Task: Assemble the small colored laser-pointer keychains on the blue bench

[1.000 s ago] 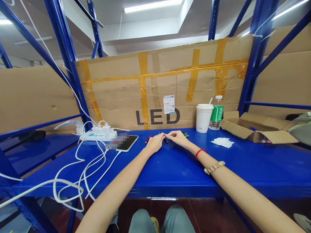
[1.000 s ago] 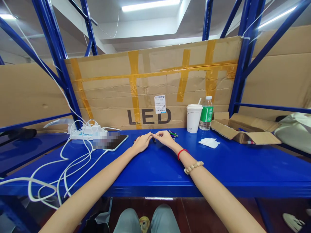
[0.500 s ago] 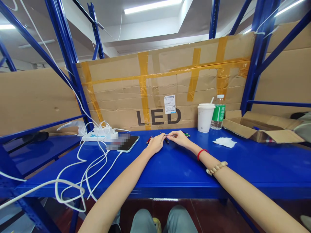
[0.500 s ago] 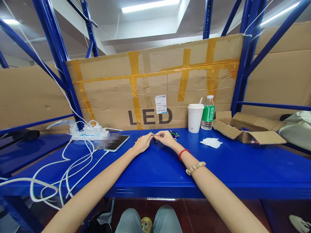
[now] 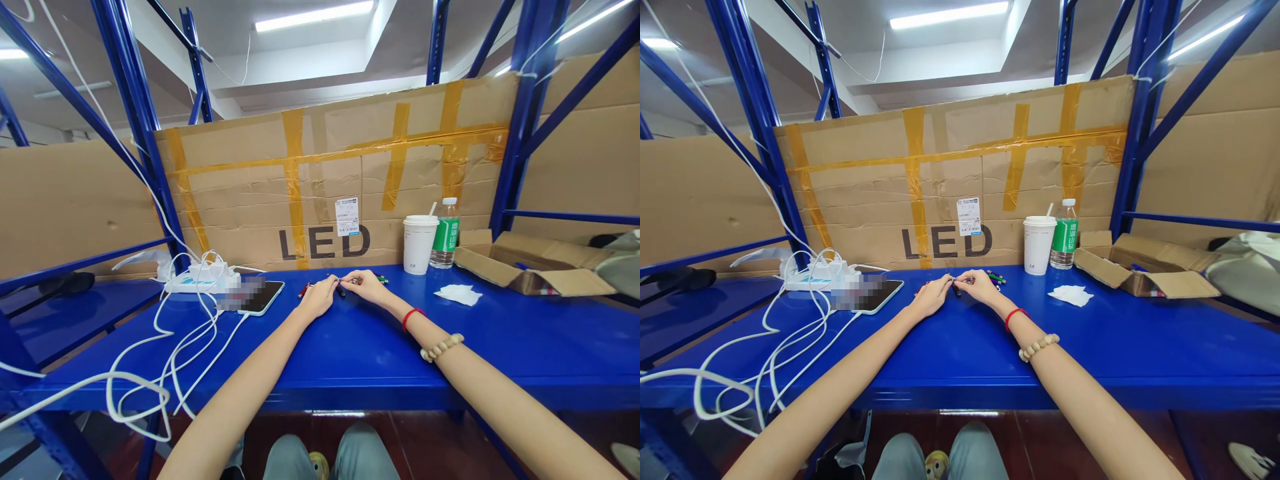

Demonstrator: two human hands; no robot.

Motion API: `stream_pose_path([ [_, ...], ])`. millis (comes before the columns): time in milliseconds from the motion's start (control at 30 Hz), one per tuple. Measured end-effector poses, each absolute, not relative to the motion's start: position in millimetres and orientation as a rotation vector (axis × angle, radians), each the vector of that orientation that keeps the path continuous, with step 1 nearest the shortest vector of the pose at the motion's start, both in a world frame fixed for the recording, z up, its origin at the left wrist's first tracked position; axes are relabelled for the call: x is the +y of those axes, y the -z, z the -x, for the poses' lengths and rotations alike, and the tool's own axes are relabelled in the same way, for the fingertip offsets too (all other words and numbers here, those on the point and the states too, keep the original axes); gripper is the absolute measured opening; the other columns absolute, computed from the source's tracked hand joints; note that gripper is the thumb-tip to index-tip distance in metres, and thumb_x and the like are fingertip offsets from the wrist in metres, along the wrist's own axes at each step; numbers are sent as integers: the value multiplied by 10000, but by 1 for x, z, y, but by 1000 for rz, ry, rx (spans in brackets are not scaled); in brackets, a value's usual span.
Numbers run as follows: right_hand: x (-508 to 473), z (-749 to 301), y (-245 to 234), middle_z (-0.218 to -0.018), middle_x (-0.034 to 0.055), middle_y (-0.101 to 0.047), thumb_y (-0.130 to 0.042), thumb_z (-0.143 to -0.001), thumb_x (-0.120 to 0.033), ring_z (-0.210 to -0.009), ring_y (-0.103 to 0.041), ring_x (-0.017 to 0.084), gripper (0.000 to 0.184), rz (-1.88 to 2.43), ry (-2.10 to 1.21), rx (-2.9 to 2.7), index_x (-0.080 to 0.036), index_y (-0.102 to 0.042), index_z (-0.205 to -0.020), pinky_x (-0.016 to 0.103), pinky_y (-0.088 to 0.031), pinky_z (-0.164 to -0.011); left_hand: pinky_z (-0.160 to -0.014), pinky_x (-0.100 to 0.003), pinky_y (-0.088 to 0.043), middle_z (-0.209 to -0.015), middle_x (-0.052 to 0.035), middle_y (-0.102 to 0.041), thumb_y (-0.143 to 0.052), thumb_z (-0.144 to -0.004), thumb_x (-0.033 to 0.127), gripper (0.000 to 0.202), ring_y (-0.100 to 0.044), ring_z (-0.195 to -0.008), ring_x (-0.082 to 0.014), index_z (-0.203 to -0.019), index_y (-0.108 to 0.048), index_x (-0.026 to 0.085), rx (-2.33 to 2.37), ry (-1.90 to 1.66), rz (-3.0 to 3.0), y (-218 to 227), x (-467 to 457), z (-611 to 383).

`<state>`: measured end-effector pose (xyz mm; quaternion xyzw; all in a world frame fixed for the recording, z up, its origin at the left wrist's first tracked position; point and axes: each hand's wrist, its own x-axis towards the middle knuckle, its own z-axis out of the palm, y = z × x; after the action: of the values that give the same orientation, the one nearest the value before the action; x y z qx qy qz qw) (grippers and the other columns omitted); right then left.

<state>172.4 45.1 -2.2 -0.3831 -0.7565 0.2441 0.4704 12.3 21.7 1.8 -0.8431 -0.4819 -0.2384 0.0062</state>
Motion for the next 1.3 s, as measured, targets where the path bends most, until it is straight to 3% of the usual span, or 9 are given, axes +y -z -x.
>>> stream_pose_path([
  [533,41,-173,-2,-741,80,-647,-594,-644,-241,-628,-564,149,157,1001,-493,-1927,-122,-676,-706,255,-440,-559,-745,-295,-422,-976,-23,-600,-204,-882,298,267,-559,-906,-175,-976,-450,249,-1496,744,2685,-2,23,-12],
  [1000,43,-174,4,-764,54,-592,-574,-689,-280,-580,-501,109,158,1013,-286,-1939,-145,-652,-708,244,-432,-544,-719,-273,-417,-1005,-6,-593,-190,-888,316,309,-550,-911,-169,-998,-474,263,-1489,731,2644,-3,24,-13],
  [1200,40,-173,1,-841,60,-559,-604,-682,-260,-560,-489,92,204,997,-273,-1884,-159,-653,-852,253,-453,-571,-772,-260,-407,-1042,11,-590,-218,-886,318,302,-528,-973,-157,-1015,-489,279,-1508,757,2703,-6,22,-13],
  [1300,40,-171,1,-842,61,-571,-601,-689,-268,-604,-514,106,188,959,-266,-1860,-162,-657,-834,248,-454,-580,-775,-274,-408,-1042,-5,-594,-219,-886,321,309,-537,-963,-167,-1005,-497,257,-1479,764,2719,-4,21,-14],
])
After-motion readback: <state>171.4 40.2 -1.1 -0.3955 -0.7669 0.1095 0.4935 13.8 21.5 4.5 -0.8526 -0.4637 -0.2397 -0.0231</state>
